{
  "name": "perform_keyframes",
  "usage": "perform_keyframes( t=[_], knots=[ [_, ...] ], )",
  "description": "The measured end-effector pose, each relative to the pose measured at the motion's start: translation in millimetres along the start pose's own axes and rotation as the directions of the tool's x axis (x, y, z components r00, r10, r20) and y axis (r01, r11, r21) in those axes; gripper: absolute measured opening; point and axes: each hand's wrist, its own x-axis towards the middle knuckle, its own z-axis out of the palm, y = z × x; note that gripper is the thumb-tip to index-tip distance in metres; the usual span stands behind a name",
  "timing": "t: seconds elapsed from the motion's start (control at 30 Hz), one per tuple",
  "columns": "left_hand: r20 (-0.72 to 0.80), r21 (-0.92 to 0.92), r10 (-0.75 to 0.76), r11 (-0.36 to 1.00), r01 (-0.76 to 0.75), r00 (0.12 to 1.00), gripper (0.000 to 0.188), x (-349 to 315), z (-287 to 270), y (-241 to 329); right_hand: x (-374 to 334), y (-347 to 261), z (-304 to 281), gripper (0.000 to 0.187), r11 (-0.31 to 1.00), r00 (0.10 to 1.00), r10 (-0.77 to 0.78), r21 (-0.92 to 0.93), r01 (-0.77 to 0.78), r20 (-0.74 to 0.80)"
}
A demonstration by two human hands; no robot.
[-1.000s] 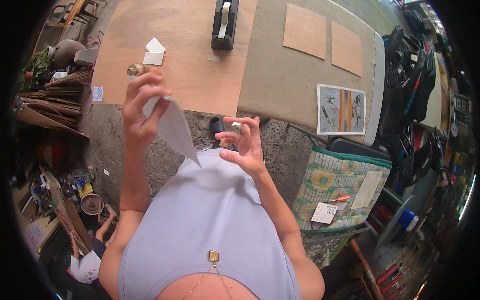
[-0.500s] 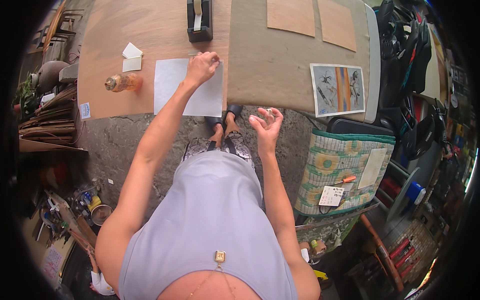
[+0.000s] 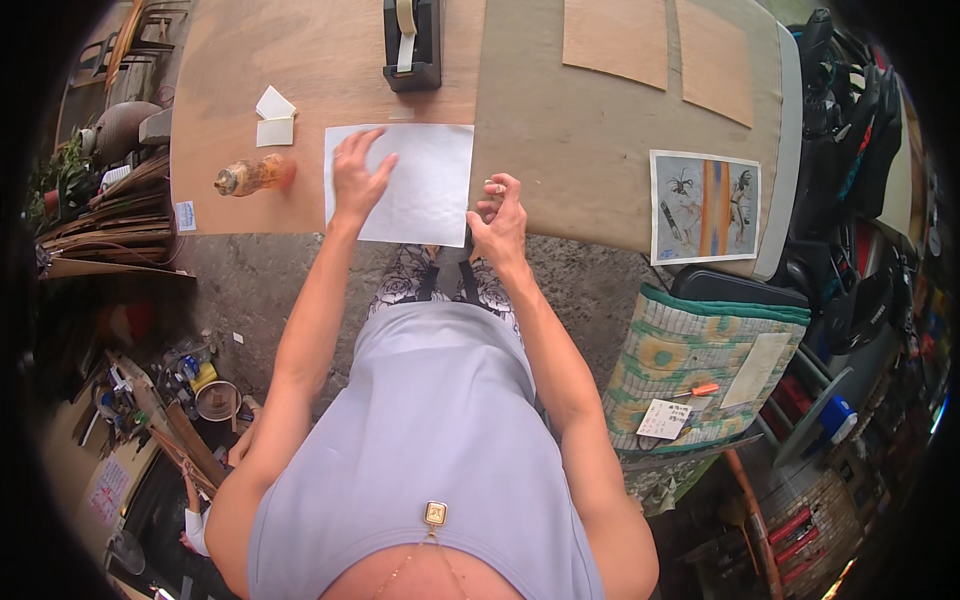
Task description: The person tapes a translucent sheet to a white paper, applies glue in lines along the top edge, and places a small white square on the glued area. The person repeats this process with another small white square.
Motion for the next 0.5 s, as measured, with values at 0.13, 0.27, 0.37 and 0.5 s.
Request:
perform_keyframes(
  t=[0.13,0.27,0.37,0.5],
  knots=[
    [0.048,0.106,-0.219,0.971,0.213,0.974,0.050,-54,-30,-43,-8,0,14,0.062,0.999,0.999,-0.018,-0.051,0.016,-0.048],
    [0.115,0.182,-0.194,0.968,0.171,0.974,0.056,-77,-39,-52,-3,-3,30,0.061,0.982,0.990,-0.105,-0.169,0.087,-0.097],
    [0.132,0.180,-0.170,0.973,0.145,0.977,0.059,-78,-37,-50,0,0,33,0.060,0.990,0.980,-0.089,-0.121,0.068,-0.178],
    [0.115,0.243,-0.103,0.967,0.073,0.988,0.065,-77,-37,-40,1,1,37,0.061,0.998,0.964,-0.060,-0.041,0.051,-0.260]
  ],
)
